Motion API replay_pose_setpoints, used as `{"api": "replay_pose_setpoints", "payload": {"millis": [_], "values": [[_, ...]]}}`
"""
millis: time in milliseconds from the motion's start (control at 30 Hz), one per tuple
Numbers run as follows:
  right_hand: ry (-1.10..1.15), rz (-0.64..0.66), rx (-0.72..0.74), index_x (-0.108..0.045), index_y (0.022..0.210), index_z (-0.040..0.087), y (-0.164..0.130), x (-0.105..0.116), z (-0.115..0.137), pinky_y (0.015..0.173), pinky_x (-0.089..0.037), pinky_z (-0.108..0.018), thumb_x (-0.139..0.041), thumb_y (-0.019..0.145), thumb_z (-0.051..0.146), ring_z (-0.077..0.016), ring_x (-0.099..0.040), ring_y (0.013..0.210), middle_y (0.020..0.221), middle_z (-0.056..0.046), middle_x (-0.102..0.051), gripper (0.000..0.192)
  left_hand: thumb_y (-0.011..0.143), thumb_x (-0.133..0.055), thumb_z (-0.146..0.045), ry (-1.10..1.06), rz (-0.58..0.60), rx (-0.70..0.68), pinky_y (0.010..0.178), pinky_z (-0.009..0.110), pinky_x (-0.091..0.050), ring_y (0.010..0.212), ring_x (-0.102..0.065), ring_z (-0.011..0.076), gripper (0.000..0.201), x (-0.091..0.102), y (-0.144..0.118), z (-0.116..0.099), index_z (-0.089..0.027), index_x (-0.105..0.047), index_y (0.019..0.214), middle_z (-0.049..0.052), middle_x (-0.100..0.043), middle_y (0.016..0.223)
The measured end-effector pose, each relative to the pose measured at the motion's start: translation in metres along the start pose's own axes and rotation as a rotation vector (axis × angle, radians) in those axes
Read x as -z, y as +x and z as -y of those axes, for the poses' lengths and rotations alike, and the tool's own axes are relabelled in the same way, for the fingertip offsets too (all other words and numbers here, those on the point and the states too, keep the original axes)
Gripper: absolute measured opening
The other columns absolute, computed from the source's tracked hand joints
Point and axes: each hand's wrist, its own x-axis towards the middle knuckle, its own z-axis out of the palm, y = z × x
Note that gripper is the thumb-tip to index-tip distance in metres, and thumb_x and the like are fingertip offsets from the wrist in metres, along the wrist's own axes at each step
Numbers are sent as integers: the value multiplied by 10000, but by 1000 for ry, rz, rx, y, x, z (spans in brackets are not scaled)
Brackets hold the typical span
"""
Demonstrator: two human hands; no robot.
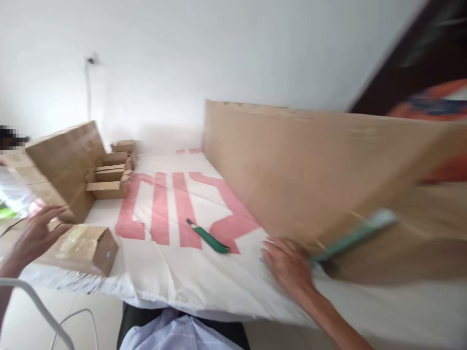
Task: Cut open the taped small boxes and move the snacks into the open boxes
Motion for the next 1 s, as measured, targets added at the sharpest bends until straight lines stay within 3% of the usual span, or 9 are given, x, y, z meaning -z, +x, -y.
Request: {"api": "replay_pose_setpoints", "payload": {"millis": [100,200,333,533,633,733,900,1000], "values": [[4,-71,53,-723,968,219,8,-7,10,1001,-514,-556,-433,956,381,-394,-627,1110,1152,-222,-723,332,891,-531,-717,-4,-22,88,1143,478,-506,1254,-665,345,632,6,-31,0,-200,-734,1194,139,-714,1348],[58,59,134,-689,928,255,-1,-23,46,880,-547,-499,-489,947,472,-380,-649,1046,1059,-178,-722,296,915,-570,-657,9,-15,153,1145,480,-507,1264,-662,340,561,1,-58,5,-215,-743,1212,128,-710,1366],[51,194,157,-690,1002,239,-13,-48,86,754,-541,-451,-482,971,467,-362,-680,985,994,-148,-708,310,954,-586,-593,7,54,186,1159,477,-496,1326,-635,345,555,-21,-91,8,-181,-719,1301,162,-662,1452],[24,203,132,-695,906,221,2,-63,81,721,-518,-435,-439,1008,403,-356,-701,966,966,-150,-712,330,1022,-536,-534,116,190,236,1158,536,-472,1525,-449,376,522,-68,-116,-9,-231,-633,1435,158,-516,1632],[10,161,105,-652,764,239,10,-63,74,690,-498,-416,-474,1012,409,-342,-691,903,897,-139,-696,350,1048,-502,-497,178,146,220,1166,556,-449,1529,-430,388,502,-87,-119,-28,-212,-617,1445,191,-517,1618],[-27,127,107,-641,734,235,16,-63,76,711,-496,-424,-506,1004,385,-349,-675,896,876,-152,-688,337,1041,-517,-510,241,80,218,1129,578,-454,1475,-469,410,498,-104,-117,-61,-214,-630,1426,218,-550,1569],[-21,26,124,-717,965,176,25,-58,101,825,-524,-504,-464,993,376,-379,-643,958,979,-196,-700,324,973,-596,-613,266,47,200,978,638,-473,1317,-550,487,587,-121,-110,-129,-223,-658,1407,294,-595,1464],[231,20,166,-711,1119,176,33,-51,128,920,-548,-518,-472,989,422,-352,-656,1038,1081,-178,-710,367,976,-607,-568,207,50,186,990,624,-472,1294,-584,470,539,-113,-109,-132,-264,-646,1419,260,-602,1483]]}}
